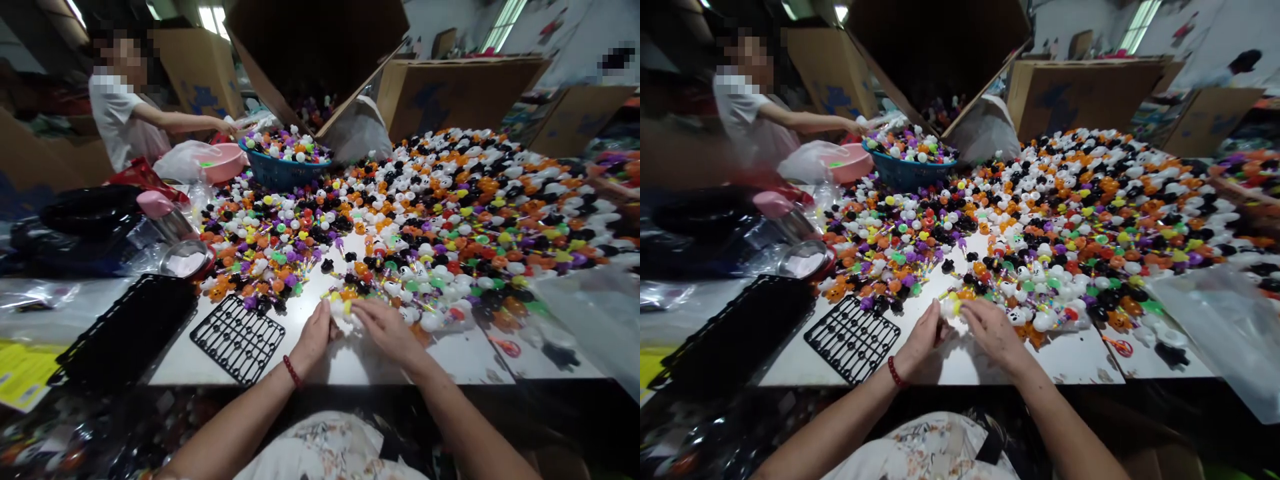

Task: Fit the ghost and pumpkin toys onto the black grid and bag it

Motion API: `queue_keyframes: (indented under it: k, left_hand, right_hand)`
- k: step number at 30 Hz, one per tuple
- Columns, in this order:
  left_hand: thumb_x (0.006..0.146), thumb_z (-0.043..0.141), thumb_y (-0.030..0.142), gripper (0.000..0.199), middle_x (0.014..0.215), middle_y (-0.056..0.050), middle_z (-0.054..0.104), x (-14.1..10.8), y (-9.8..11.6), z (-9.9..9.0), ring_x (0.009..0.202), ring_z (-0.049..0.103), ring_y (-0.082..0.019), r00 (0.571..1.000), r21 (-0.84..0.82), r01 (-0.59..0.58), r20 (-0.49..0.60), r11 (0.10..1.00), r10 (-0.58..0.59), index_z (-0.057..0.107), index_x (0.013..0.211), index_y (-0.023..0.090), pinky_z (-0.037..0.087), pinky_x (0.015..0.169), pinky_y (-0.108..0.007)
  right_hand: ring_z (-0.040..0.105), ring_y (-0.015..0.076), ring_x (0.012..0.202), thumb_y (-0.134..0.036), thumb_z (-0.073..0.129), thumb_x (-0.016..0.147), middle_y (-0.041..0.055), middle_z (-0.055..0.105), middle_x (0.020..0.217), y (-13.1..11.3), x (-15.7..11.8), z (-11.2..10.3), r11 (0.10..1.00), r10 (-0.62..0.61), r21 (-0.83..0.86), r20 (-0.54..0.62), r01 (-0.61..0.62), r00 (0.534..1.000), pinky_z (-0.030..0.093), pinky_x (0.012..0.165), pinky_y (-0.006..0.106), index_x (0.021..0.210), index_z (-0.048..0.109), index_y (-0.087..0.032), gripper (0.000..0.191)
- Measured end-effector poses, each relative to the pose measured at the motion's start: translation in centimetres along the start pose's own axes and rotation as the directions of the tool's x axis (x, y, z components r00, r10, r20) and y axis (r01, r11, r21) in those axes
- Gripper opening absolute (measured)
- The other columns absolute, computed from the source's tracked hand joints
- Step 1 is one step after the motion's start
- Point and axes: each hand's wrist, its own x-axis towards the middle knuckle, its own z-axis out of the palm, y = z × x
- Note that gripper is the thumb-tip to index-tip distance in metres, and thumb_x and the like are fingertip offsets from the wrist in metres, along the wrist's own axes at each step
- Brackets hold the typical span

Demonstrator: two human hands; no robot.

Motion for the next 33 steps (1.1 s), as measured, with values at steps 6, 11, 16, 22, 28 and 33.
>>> queue_keyframes:
  k: [6,11,16,22,28,33]
  left_hand:
    - [0.087,0.060,0.034,0.015,0.067,0.000,0.055,4.7,4.0,-1.7,0.064,0.049,-0.017,0.920,0.732,-0.274,0.011,0.624,0.391,0.057,0.077,0.023,0.034,0.064,-0.027]
    - [0.090,0.051,0.023,0.011,0.073,-0.003,0.058,6.8,6.2,-2.7,0.069,0.052,-0.019,0.886,0.812,-0.260,-0.015,0.523,0.464,0.057,0.081,0.021,0.033,0.067,-0.028]
    - [0.094,0.043,0.031,0.019,0.077,-0.003,0.062,6.7,7.1,-3.0,0.070,0.055,-0.018,0.903,0.878,-0.220,0.019,0.424,0.430,0.056,0.084,0.021,0.034,0.063,-0.028]
    - [0.094,0.044,0.037,0.023,0.081,-0.004,0.067,9.1,8.5,-2.6,0.074,0.061,-0.018,0.906,0.914,-0.243,0.094,0.324,0.413,0.058,0.087,0.020,0.041,0.066,-0.027]
    - [0.093,0.047,0.028,0.020,0.105,-0.012,0.064,17.2,11.4,2.6,0.099,0.061,-0.024,0.866,0.940,-0.300,0.198,0.162,0.459,0.060,0.103,0.017,0.044,0.085,-0.033]
    - [0.091,0.054,0.026,0.035,0.132,-0.018,0.048,24.3,12.2,6.7,0.120,0.051,-0.030,0.889,0.936,-0.292,0.188,0.199,0.418,0.054,0.124,0.016,0.039,0.100,-0.043]
  right_hand:
    - [0.052,0.0336,0.108,-0.030,0.048,0.095,0.0204,0.061,0.120,1.7,5.3,-5.6,0.787,-0.093,-0.589,-0.406,-0.183,0.909,0.040,0.096,0.051,0.122,0.064,-0.012,0.036]
    - [0.055,0.0284,0.103,-0.015,0.045,0.093,0.0173,0.063,0.118,0.3,11.7,2.1,0.710,0.051,-0.704,0.031,-0.015,0.998,0.041,0.089,0.040,0.128,0.058,-0.016,0.038]
    - [0.056,0.0305,0.107,-0.023,0.047,0.094,0.0178,0.065,0.112,1.1,16.6,10.2,0.738,0.198,-0.675,0.226,0.007,0.954,0.039,0.092,0.044,0.116,0.063,-0.014,0.029]
    - [0.055,0.0288,0.112,-0.022,0.044,0.095,0.0149,0.065,0.115,2.4,17.0,10.7,0.755,0.165,-0.655,0.144,-0.031,0.976,0.021,0.112,0.054,0.114,0.064,-0.016,0.028]
    - [0.058,0.0247,0.097,-0.006,0.044,0.086,0.0128,0.066,0.101,1.5,12.2,7.4,0.853,0.081,-0.517,-0.011,-0.075,0.997,0.038,0.102,0.043,0.108,0.061,-0.011,0.029]
    - [0.061,0.0233,0.095,0.000,0.043,0.078,0.0143,0.062,0.113,0.3,5.4,5.0,0.906,0.090,-0.413,-0.023,-0.092,0.996,0.049,0.083,0.033,0.142,0.041,-0.012,0.065]
